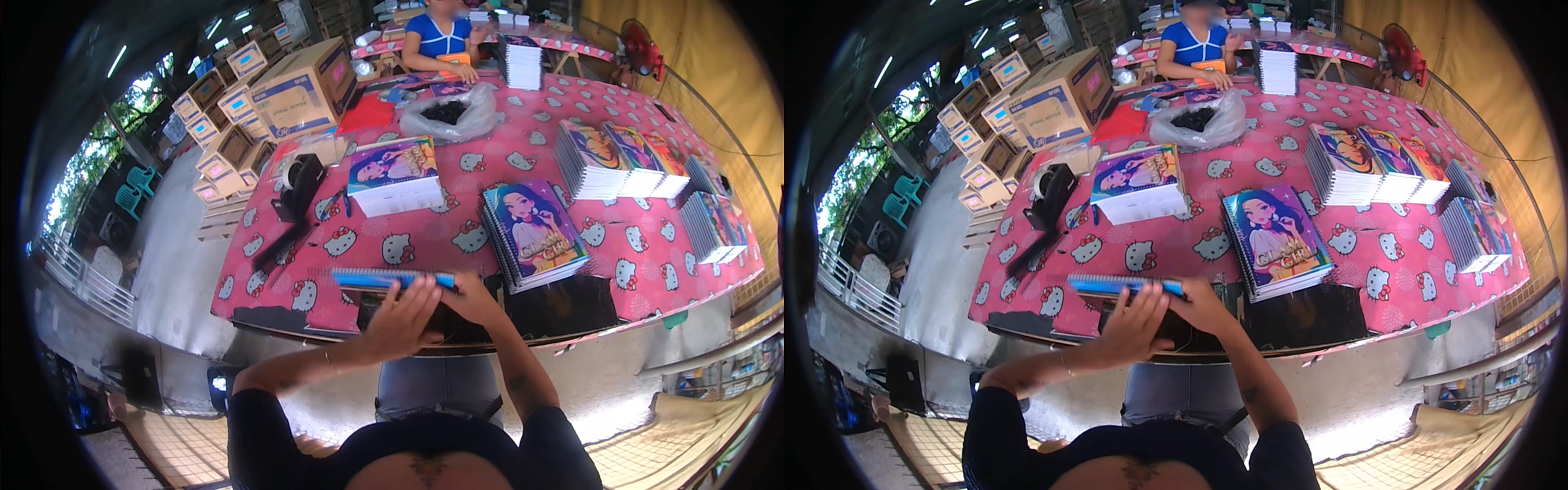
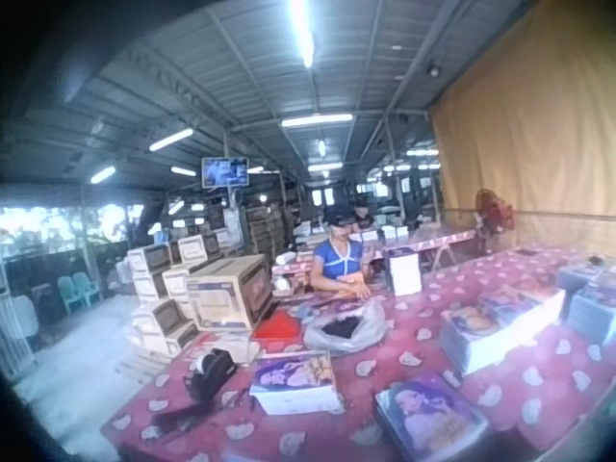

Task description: The person picks up spiral notebooks one at a time, aligns the covers, and places them into stacks on a table.

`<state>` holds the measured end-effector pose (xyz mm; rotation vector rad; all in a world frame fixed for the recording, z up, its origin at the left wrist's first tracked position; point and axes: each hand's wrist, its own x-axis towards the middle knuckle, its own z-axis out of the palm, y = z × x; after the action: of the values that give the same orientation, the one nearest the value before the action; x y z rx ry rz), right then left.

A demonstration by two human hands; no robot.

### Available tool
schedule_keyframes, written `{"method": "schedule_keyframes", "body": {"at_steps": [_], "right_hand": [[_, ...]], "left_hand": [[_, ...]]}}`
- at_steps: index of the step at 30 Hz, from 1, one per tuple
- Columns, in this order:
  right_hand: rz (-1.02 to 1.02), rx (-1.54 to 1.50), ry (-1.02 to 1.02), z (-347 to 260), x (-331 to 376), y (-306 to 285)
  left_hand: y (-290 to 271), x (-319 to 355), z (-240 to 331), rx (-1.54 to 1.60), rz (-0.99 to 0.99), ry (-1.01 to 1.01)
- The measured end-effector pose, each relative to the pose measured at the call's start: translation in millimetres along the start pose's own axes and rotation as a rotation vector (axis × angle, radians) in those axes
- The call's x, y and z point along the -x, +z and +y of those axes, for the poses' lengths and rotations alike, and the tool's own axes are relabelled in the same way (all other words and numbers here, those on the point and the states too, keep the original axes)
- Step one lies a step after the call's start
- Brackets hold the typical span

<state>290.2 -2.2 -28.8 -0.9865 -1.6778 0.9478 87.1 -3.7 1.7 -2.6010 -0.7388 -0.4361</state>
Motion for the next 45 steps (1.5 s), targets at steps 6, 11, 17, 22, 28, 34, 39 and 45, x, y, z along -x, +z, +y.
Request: {"method": "schedule_keyframes", "body": {"at_steps": [6, 11, 17, 22, 28, 34, 39, 45], "right_hand": [[-0.016, -0.012, -0.038, -1, -4, 1], [-0.064, -0.038, -0.065, 15, -5, 2], [-0.003, 0.058, 0.011, 0, 2, -3], [-0.012, -0.016, 0.011, -26, 4, -38], [-0.095, 0.139, -0.097, -40, -14, -51], [0.34, 0.442, -0.158, -34, -9, -1], [0.587, 0.322, -0.275, -71, 39, -59], [0.518, 0.817, -0.526, -110, 50, -65]], "left_hand": [[10, -9, -12, 0.186, -0.069, -0.08], [5, -13, -7, 0.164, 0.014, -0.14], [-14, -21, -10, 0.348, 0.158, -0.236], [-8, -25, -28, 0.424, 0.234, -0.203], [-1, -26, -26, 0.444, 0.248, -0.213], [-30, -25, -25, 0.37, 0.186, -0.171], [-109, -70, -68, 0.633, 0.399, -0.373], [-99, -183, -36, 1.694, 0.53, -0.157]]}}
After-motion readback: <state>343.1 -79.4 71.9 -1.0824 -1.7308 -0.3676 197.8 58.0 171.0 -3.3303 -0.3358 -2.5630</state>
